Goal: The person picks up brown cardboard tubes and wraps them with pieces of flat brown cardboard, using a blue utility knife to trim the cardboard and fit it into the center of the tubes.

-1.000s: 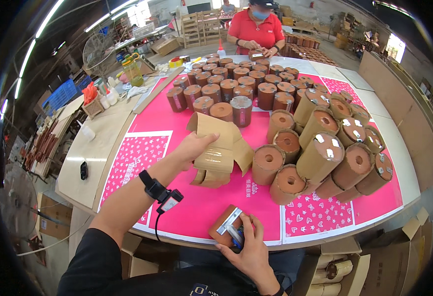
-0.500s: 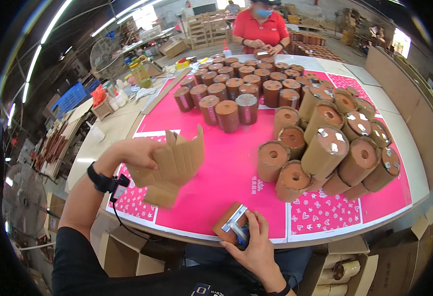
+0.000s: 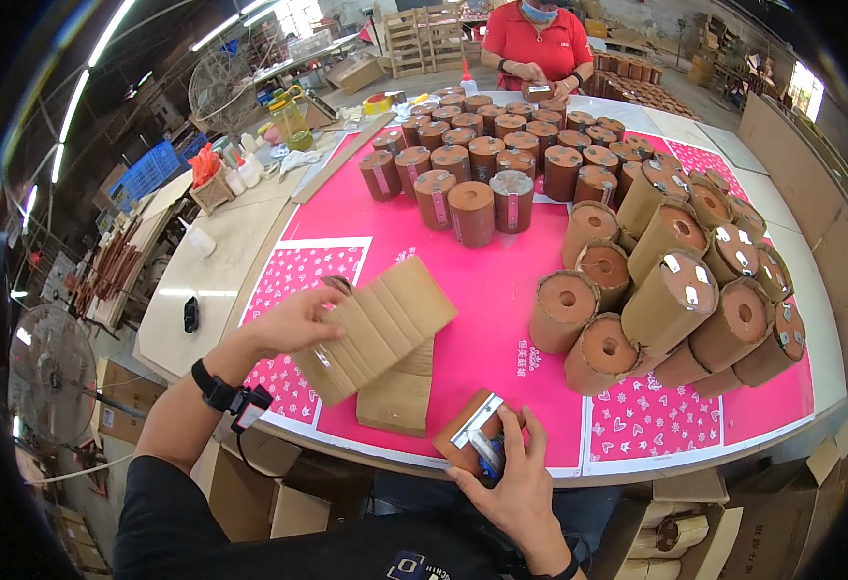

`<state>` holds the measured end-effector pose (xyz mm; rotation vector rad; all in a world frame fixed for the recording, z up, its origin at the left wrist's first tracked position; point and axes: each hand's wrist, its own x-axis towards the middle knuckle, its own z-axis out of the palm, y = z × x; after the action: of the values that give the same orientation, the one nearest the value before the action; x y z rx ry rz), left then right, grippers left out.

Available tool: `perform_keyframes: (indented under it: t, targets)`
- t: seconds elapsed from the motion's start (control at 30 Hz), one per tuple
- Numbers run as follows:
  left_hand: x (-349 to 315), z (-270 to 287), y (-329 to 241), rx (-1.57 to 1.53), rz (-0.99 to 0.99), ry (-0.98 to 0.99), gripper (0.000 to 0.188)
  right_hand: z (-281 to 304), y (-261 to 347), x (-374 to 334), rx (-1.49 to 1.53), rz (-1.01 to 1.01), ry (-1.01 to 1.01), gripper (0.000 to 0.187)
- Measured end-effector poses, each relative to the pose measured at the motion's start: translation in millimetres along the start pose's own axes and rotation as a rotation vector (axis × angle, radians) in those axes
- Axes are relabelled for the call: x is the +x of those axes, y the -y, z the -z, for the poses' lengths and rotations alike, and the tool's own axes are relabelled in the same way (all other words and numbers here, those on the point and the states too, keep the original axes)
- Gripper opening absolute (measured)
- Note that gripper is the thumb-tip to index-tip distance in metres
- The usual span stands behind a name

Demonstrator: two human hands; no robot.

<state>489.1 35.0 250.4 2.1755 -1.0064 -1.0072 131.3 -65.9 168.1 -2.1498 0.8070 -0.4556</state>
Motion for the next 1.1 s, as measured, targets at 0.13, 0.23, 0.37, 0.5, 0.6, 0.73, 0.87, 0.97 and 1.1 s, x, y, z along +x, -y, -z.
perform_keyframes:
  t: [0.13, 0.23, 0.37, 0.5, 0.6, 0.73, 0.87, 0.97, 1.1]
  targets:
    - [4.5, 19.2, 22.5, -0.301, 0.037, -0.075, 0.043, -3.3, 2.1, 2.4, -0.051, -0.001, -0.011, 0.099]
    - [12.9, 27.4, 37.3, -0.339, 0.142, -0.243, 0.044, -4.3, 3.2, 3.4, -0.093, 0.025, -0.025, 0.099]
    - [14.4, 60.1, 62.5, -0.287, 0.120, -0.460, 0.047, -4.8, 5.3, 1.4, -0.130, -0.021, -0.027, 0.102]
    - [17.3, 77.5, 130.7, -0.067, 0.258, -0.464, 0.053, -7.0, 2.6, 2.0, -0.147, 0.009, -0.044, 0.102]
    - [12.3, 65.2, 160.9, -0.237, 0.282, -0.372, 0.053, -11.5, 0.5, 7.9, -0.084, 0.039, -0.083, 0.098]
    - [9.0, 64.9, 167.5, -0.801, 0.098, -0.292, 0.046, -11.4, -13.9, 24.6, 0.191, 0.004, -0.148, 0.085]
    - [1.2, 53.6, 137.2, -1.158, -0.130, -0.241, 0.047, -4.8, -3.4, 66.9, 0.838, -0.210, -0.105, 0.056]
    - [8.7, 35.7, 166.2, -0.540, 0.142, -0.411, 0.050, -2.5, 12.9, 120.4, 1.026, -0.372, 0.019, 0.046]
    - [2.8, 23.9, 157.0, -0.145, 0.209, -0.412, 0.058, -4.8, 21.4, 177.1, 0.900, -0.433, 0.034, 0.045]
